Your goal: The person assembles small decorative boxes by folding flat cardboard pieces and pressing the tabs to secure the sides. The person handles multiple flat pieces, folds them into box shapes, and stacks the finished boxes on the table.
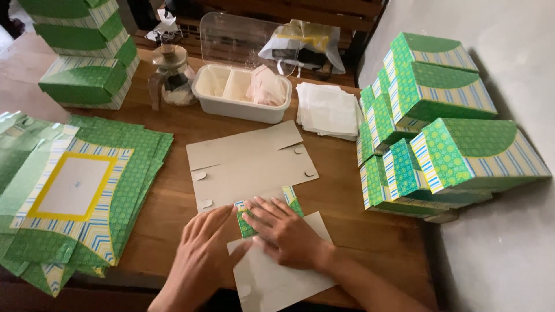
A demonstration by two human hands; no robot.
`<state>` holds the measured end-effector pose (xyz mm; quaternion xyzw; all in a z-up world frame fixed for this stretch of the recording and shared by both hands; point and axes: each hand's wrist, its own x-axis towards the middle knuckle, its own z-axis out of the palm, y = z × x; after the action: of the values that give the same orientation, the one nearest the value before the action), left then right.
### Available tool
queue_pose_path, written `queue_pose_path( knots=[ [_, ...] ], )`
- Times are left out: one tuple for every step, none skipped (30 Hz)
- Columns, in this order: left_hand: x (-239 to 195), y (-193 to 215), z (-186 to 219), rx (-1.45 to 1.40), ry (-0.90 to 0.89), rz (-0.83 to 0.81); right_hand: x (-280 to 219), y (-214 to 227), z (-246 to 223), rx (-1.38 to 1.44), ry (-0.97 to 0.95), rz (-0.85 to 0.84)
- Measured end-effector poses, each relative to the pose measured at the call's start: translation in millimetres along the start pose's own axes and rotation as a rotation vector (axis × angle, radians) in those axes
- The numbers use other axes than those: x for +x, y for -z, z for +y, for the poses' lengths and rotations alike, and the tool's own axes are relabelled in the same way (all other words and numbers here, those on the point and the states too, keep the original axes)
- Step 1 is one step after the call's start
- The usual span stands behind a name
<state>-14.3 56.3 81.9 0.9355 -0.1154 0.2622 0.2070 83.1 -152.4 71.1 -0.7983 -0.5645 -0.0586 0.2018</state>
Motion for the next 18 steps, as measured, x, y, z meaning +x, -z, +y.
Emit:
queue_pose_path(
  knots=[
    [-4, -15, -9, 0.009, 0.032, -0.095, 0, -1, -1, -0.005, 0.013, 0.034],
    [-3, -32, -20, 0.016, 0.057, -0.182, 2, 1, 2, -0.019, 0.028, 0.07],
    [-1, -34, -20, 0.016, 0.056, -0.175, 2, 2, 2, -0.025, 0.031, 0.07],
    [0, -35, -19, 0.06, 0.042, -0.138, 2, 1, 0, -0.001, 0.02, 0.085],
    [1, -36, -19, 0.103, 0.028, -0.101, 1, 1, -1, 0.023, 0.009, 0.1],
    [-1, -38, -18, 0.101, 0.03, -0.104, 1, 0, -1, 0.025, 0.007, 0.098],
    [-3, -40, -17, 0.108, 0.032, -0.089, 0, -1, 0, 0.012, 0.004, 0.096],
    [-4, -41, -18, 0.117, 0.03, -0.071, 0, -2, 0, -0.004, 0.003, 0.097],
    [-6, -41, -16, 0.117, 0.029, -0.071, 0, -3, 0, -0.005, 0.002, 0.098],
    [-7, -41, -15, 0.161, -0.008, -0.045, -1, -3, 0, -0.013, 0.0, 0.097],
    [-8, -41, -14, 0.204, -0.045, -0.019, -1, -4, 0, -0.021, -0.002, 0.096],
    [-11, -42, -12, 0.204, -0.047, -0.017, -1, -4, -1, -0.023, -0.002, 0.098],
    [-13, -42, -10, 0.18, -0.053, -0.013, -2, -4, -2, -0.032, -0.003, 0.101],
    [-14, -43, -9, 0.157, -0.06, -0.008, -1, -4, -2, -0.042, -0.002, 0.106],
    [-14, -40, -7, 0.159, -0.064, -0.004, -1, -4, -1, -0.046, -0.001, 0.11],
    [-14, -38, -5, 0.205, -0.097, 0.003, -1, -4, -1, -0.048, 0.008, 0.111],
    [-14, -35, -3, 0.252, -0.129, 0.01, -1, -5, 0, -0.05, 0.016, 0.112],
    [-19, -38, -6, 0.251, -0.135, 0.011, 0, -3, -2, -0.054, 0.013, 0.116]
  ],
)
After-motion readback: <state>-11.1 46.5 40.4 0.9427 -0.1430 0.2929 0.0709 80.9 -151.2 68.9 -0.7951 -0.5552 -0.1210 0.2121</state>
